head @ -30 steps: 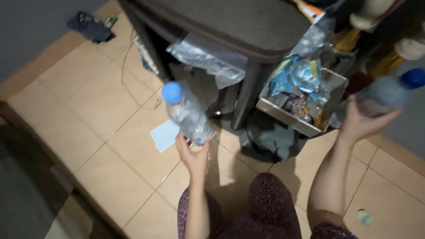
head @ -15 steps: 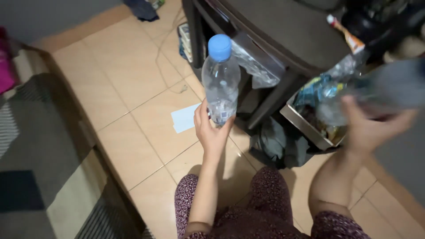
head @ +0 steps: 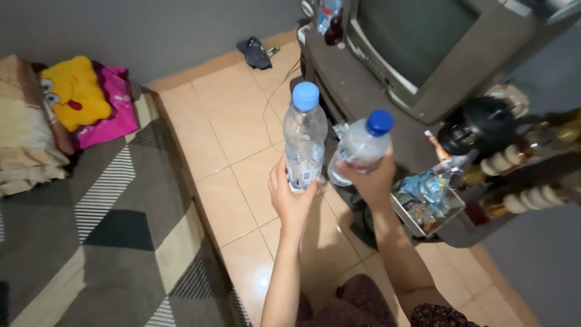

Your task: The person assembles a small portable electric fan by connecting the cage and blade assembly to the base motor unit.

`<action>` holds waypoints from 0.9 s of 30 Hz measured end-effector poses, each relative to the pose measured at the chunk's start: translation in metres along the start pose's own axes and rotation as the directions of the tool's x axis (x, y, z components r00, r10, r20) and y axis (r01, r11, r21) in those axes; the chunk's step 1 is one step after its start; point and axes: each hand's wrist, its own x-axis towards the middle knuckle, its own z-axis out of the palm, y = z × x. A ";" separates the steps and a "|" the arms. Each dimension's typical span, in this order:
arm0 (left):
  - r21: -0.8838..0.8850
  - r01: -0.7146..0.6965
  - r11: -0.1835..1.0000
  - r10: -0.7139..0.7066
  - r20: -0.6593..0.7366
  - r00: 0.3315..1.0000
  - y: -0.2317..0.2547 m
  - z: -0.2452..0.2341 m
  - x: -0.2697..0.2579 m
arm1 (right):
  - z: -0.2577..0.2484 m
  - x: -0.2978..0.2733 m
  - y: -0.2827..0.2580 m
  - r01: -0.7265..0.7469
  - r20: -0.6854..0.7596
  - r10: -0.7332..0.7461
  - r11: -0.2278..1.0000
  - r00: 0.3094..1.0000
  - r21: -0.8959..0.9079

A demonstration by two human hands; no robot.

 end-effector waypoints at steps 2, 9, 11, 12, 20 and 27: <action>-0.033 0.035 0.999 -0.035 0.020 0.999 0.029 -0.016 0.014 | 0.009 0.012 -0.030 -0.068 0.040 0.068 0.998 0.997 0.001; -0.147 0.093 0.985 -0.076 0.114 0.991 0.087 -0.060 0.045 | 0.019 0.034 -0.094 -0.036 0.048 0.039 0.998 0.998 -0.059; -0.139 0.074 0.988 -0.055 0.134 0.989 0.088 -0.068 0.050 | 0.022 0.033 -0.100 -0.044 0.044 0.051 0.989 0.998 -0.144; -0.139 0.072 0.988 -0.051 0.147 0.988 0.088 -0.072 0.053 | 0.024 0.036 -0.106 -0.050 0.030 0.055 0.988 0.998 -0.148; -0.102 0.124 0.987 -0.107 0.158 0.982 0.098 -0.089 0.065 | 0.041 0.045 -0.131 -0.145 0.042 0.153 0.978 0.987 -0.151; -0.175 0.169 0.970 -0.128 0.220 0.967 0.082 -0.061 0.088 | 0.042 0.074 -0.116 -0.228 0.065 0.226 0.974 0.972 0.011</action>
